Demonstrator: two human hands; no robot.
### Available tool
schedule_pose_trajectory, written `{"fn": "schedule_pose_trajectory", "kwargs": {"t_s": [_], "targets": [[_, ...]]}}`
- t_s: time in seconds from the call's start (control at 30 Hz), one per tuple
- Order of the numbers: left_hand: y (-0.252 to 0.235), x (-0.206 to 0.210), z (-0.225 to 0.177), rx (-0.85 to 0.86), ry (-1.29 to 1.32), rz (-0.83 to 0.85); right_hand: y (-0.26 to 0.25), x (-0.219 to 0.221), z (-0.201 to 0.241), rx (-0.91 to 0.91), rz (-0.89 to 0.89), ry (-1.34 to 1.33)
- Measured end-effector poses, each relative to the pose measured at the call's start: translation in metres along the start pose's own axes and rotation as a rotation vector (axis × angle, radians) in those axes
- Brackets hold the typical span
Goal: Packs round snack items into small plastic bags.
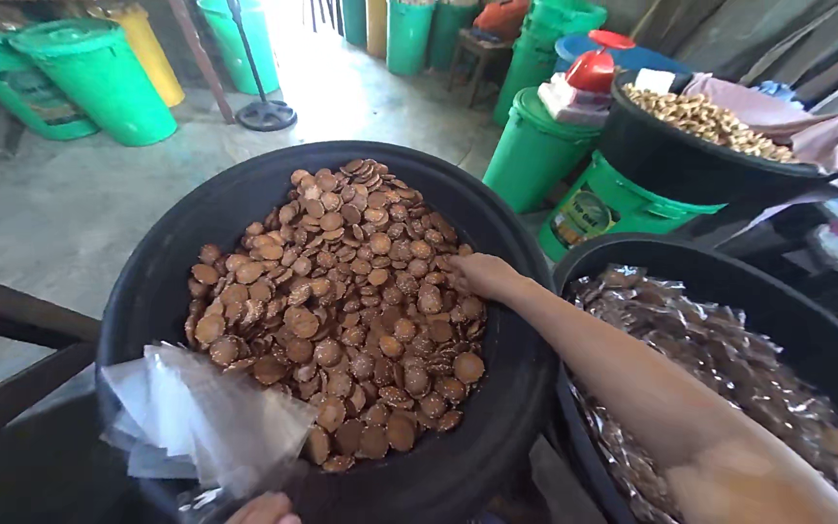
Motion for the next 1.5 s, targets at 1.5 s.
{"fn": "schedule_pose_trajectory", "kwargs": {"t_s": [1.5], "targets": [[-0.197, 0.029, -0.055, -0.098, -0.374, 0.059, -0.006, -0.002, 0.064, -0.063, -0.269, -0.231]]}}
Point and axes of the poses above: each hand's wrist, its own y-axis away from the middle knuckle, its own x-axis out of the palm, z = x × y, the point moved 8 cm from there along -y, towards the middle knuckle, and after that the axes turned 15 degrees about -x, right-handed, at the moved point
